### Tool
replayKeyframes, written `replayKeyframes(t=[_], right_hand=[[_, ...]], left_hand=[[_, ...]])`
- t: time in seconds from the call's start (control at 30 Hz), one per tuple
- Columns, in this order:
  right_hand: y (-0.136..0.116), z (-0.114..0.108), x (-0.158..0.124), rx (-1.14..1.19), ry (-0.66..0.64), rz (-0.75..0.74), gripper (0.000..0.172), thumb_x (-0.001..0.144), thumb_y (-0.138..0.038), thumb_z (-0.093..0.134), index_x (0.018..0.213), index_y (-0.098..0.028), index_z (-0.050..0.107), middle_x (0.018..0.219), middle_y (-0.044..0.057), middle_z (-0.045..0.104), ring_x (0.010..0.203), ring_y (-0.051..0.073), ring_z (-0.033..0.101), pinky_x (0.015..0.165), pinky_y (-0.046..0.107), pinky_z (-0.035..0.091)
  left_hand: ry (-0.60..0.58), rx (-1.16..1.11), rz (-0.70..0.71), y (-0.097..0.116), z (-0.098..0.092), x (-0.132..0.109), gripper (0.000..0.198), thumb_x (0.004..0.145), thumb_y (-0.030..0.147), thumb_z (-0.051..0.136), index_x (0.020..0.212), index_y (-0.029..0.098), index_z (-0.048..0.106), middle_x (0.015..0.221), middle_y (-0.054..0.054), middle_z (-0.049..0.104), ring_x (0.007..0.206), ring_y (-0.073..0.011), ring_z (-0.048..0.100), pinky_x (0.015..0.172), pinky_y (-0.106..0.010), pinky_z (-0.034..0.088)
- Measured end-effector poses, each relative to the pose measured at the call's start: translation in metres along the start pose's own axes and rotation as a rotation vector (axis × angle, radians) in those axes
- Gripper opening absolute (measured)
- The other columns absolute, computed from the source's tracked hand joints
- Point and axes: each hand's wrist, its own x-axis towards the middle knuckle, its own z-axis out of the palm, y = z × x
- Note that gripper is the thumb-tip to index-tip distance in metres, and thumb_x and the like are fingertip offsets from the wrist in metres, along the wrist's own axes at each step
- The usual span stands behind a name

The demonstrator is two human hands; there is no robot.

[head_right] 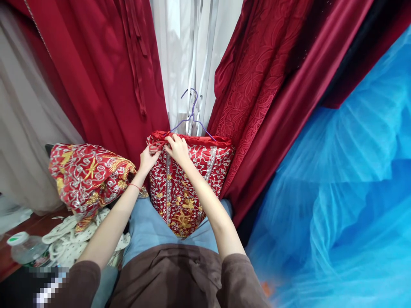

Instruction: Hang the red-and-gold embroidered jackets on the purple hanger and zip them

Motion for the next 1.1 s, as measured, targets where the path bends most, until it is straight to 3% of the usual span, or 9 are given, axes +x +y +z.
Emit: replayKeyframes(t=[0.07, 0.17, 0.27, 0.37, 0.47, 0.6, 0.77, 0.97, 1.1], right_hand=[[0.007, -0.004, -0.006, 0.154, 0.026, 0.035, 0.036, 0.095, -0.023, 0.047, 0.13, -0.018, 0.055, 0.123, 0.012, 0.061, 0.104, 0.021, 0.06, 0.088, 0.032, 0.046], [0.018, -0.006, -0.014, 0.352, 0.092, 0.133, 0.041, 0.09, -0.017, 0.046, 0.131, -0.017, 0.051, 0.113, 0.009, 0.065, 0.089, 0.018, 0.062, 0.081, 0.029, 0.049], [0.022, -0.002, -0.015, 0.555, 0.143, 0.209, 0.034, 0.09, -0.021, 0.046, 0.123, -0.018, 0.051, 0.104, 0.005, 0.064, 0.072, 0.013, 0.059, 0.075, 0.027, 0.05], [0.024, 0.001, -0.009, 0.792, 0.165, 0.264, 0.026, 0.09, -0.027, 0.048, 0.115, -0.02, 0.049, 0.098, 0.003, 0.062, 0.068, 0.011, 0.059, 0.067, 0.025, 0.05], [0.028, 0.001, -0.004, 0.916, 0.151, 0.295, 0.022, 0.089, -0.031, 0.052, 0.108, -0.021, 0.048, 0.092, 0.002, 0.061, 0.065, 0.011, 0.058, 0.061, 0.023, 0.049], [0.032, -0.002, -0.005, 0.867, 0.15, 0.278, 0.015, 0.089, -0.031, 0.049, 0.102, -0.021, 0.05, 0.091, 0.001, 0.059, 0.066, 0.011, 0.056, 0.062, 0.023, 0.049], [0.033, -0.007, -0.01, 0.78, 0.116, 0.283, 0.015, 0.091, -0.03, 0.043, 0.101, -0.022, 0.05, 0.092, 0.001, 0.057, 0.069, 0.011, 0.055, 0.065, 0.024, 0.048], [0.035, -0.013, -0.009, 0.801, 0.103, 0.268, 0.012, 0.089, -0.026, 0.046, 0.099, -0.021, 0.049, 0.086, -0.001, 0.058, 0.067, 0.011, 0.054, 0.067, 0.024, 0.048], [0.039, -0.015, -0.007, 0.749, 0.1, 0.25, 0.01, 0.087, -0.022, 0.045, 0.097, -0.022, 0.048, 0.081, -0.002, 0.058, 0.067, 0.012, 0.055, 0.069, 0.026, 0.047]], left_hand=[[-0.021, -0.096, 0.026, 0.003, 0.001, 0.0, 0.027, 0.08, 0.027, 0.07, 0.105, 0.017, 0.065, 0.109, -0.011, 0.075, 0.1, -0.0195, 0.071, 0.095, -0.034, 0.053], [-0.047, -0.218, 0.088, 0.016, 0.001, 0.0, 0.023, 0.083, 0.032, 0.068, 0.101, 0.019, 0.067, 0.109, -0.009, 0.074, 0.103, -0.018, 0.069, 0.094, -0.03, 0.052], [-0.055, -0.278, 0.097, 0.031, -0.001, -0.001, 0.027, 0.078, 0.035, 0.074, 0.099, 0.019, 0.068, 0.097, -0.006, 0.073, 0.093, -0.0172, 0.069, 0.084, -0.027, 0.053], [-0.129, -0.399, 0.084, 0.042, -0.005, -0.003, 0.037, 0.076, 0.032, 0.073, 0.11, 0.02, 0.064, 0.087, -0.003, 0.069, 0.082, -0.0153, 0.068, 0.076, -0.026, 0.053], [-0.204, -0.514, 0.044, 0.046, -0.011, -0.002, 0.019, 0.081, 0.027, 0.057, 0.097, 0.02, 0.065, 0.078, -0.001, 0.066, 0.072, -0.0141, 0.066, 0.072, -0.027, 0.053], [-0.176, -0.623, -0.089, 0.047, -0.011, 0.005, 0.019, 0.081, 0.021, 0.041, 0.064, 0.021, 0.05, 0.06, 0.0, 0.05, 0.058, -0.0134, 0.058, 0.063, -0.026, 0.049], [-0.043, -0.879, -0.257, 0.052, -0.001, 0.015, 0.018, 0.082, 0.019, 0.037, 0.065, 0.022, 0.039, 0.061, 0.001, 0.04, 0.051, -0.0107, 0.044, 0.057, -0.024, 0.044], [-0.06, -0.93, -0.402, 0.045, 0.006, 0.028, 0.028, 0.087, 0.021, 0.035, 0.061, 0.023, 0.025, 0.052, 0.004, 0.02, 0.047, -0.0123, 0.031, 0.051, -0.024, 0.036], [-0.021, -0.963, -0.474, 0.049, 0.007, 0.037, 0.033, 0.088, 0.015, 0.033, 0.059, 0.022, 0.018, 0.05, 0.005, 0.016, 0.043, -0.0108, 0.027, 0.05, -0.023, 0.032]])
